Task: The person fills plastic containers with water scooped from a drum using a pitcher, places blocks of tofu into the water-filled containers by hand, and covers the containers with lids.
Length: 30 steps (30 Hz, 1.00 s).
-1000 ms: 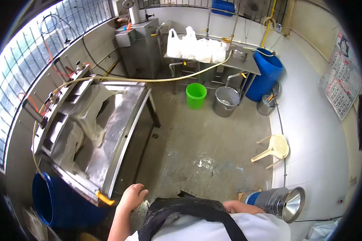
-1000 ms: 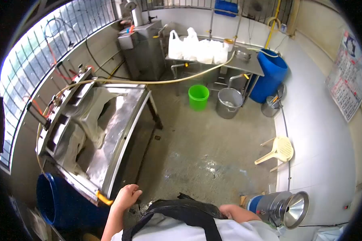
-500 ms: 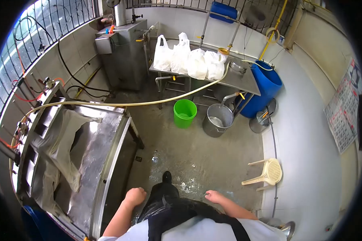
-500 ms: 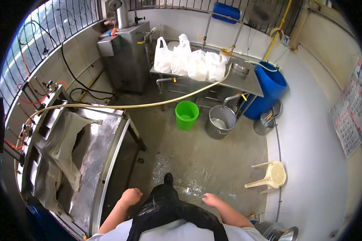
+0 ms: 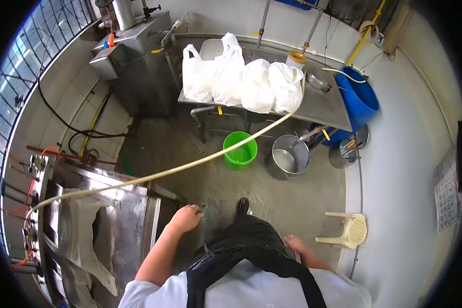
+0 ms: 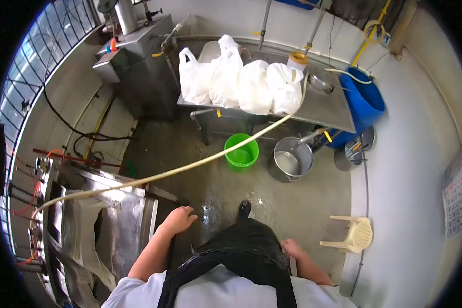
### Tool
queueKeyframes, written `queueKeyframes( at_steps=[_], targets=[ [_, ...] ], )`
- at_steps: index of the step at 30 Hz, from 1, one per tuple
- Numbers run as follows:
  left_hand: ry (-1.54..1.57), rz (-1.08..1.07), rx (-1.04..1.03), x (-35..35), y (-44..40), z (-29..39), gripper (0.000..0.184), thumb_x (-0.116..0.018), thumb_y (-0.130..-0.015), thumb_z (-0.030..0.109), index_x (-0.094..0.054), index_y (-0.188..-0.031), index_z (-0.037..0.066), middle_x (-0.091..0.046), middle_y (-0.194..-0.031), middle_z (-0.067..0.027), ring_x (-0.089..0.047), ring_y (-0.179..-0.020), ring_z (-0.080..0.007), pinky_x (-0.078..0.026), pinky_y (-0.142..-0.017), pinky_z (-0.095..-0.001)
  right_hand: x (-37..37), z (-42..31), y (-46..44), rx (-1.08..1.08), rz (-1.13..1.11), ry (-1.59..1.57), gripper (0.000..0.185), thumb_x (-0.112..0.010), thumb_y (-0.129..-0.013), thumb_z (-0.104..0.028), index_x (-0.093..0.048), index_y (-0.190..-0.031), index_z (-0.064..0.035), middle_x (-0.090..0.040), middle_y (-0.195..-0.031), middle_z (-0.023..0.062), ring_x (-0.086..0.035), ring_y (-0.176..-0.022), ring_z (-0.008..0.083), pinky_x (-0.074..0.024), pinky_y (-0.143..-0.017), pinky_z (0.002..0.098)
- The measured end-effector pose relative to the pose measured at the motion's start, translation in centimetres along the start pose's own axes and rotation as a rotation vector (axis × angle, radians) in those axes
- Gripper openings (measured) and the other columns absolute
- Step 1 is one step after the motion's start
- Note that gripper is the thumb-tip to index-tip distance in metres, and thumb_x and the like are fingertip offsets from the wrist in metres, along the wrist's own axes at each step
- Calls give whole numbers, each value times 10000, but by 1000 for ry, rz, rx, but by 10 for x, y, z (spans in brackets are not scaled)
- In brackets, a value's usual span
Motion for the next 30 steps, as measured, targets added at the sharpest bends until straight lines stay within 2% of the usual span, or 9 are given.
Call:
queueKeyframes(
  at_steps=[5, 8, 10, 13, 16, 22, 26, 27, 30],
  targets=[
    [122, 77, 94, 27, -133, -4, 371, -659, -945, 324, -728, -1072, -17, -731, -1010, -271, -695, -997, -457, -549, -909, -513, 118, -112, -149, 39, 79, -1, 448, -600, -1025, -466, -713, -1208, -73, -735, -1180, 146, -681, -1106, 245, -555, -872, 440],
    [201, 145, 173, 60, -184, -13, 344, -666, -938, 322, -752, -958, -11, -731, -946, -262, -713, -947, -439, -563, -854, -488, 139, -140, -186, -180, 202, -800, 493, -608, -1026, -477, -736, -1190, -30, -761, -1048, 134, -703, -949, 253, -542, -888, 454],
    [240, 347, 227, 103, -212, -12, 310, -670, -942, 290, -747, -958, -9, -731, -930, -257, -724, -906, -416, -566, -825, -470, 175, -192, -149, -247, -480, -1007, 567, -606, -1025, -513, -703, -1293, -23, -748, -1200, 92, -698, -1066, 254, -538, -948, 443],
    [325, 643, 358, 158, -253, -45, 284, -694, -947, 256, -732, -982, -23, -740, -922, -234, -742, -858, -367, -578, -788, -434, 248, -264, -108, -205, -566, -1035, 552, -613, -1024, -483, -696, -1310, -18, -726, -1278, 140, -693, -1133, 276, -529, -997, 441],
    [523, 815, 497, 200, -314, -114, 299, -685, -977, 269, -711, -1082, -9, -732, -841, -130, -703, -716, -236, -569, -684, -377, 219, -132, -275, -122, -110, 247, 504, -620, -1014, -435, -695, -1272, -8, -746, -1197, 163, -706, -1089, 307, -538, -971, 452],
    [841, 1045, 504, 344, -515, -211, 313, -689, -970, 297, -684, -1049, -6, -714, -860, -102, -676, -756, -206, -559, -717, -380, 287, -182, -261, -333, 186, -592, 325, -671, -968, -366, -653, -1058, -53, -668, -814, 100, -687, -742, 238, -568, -667, 448],
    [572, 931, 447, 412, -680, -239, 403, -713, -921, 378, -712, -1028, -10, -752, -994, -191, -719, -970, -363, -550, -868, -444, 268, -162, -256, -5, -37, 109, 405, -633, -974, -456, -717, -1096, -79, -739, -946, 146, -718, -803, 293, -578, -675, 428],
    [461, 854, 421, 429, -711, -224, 429, -719, -908, 402, -720, -1026, -11, -754, -1021, -207, -719, -1000, -390, -548, -882, -450, 254, -149, -260, -30, 31, 247, 497, -609, -972, -499, -716, -1202, -72, -744, -1134, 194, -715, -1056, 370, -570, -920, 457],
    [386, 643, 345, 432, -817, -222, 517, -783, -868, 432, -660, -1109, -8, -723, -933, -159, -705, -830, -274, -561, -698, -403, 264, -211, -229, -263, -65, -51, 591, -629, -950, -491, -677, -1331, -42, -737, -1189, 214, -716, -1097, 355, -554, -979, 426]
  ],
)
Point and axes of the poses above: each hand's wrist, its own y-axis away from the middle knuckle, its own x-axis out of the back of the hand, z = x × y, the point moved 3 cm from there along -y, towards the middle knuckle
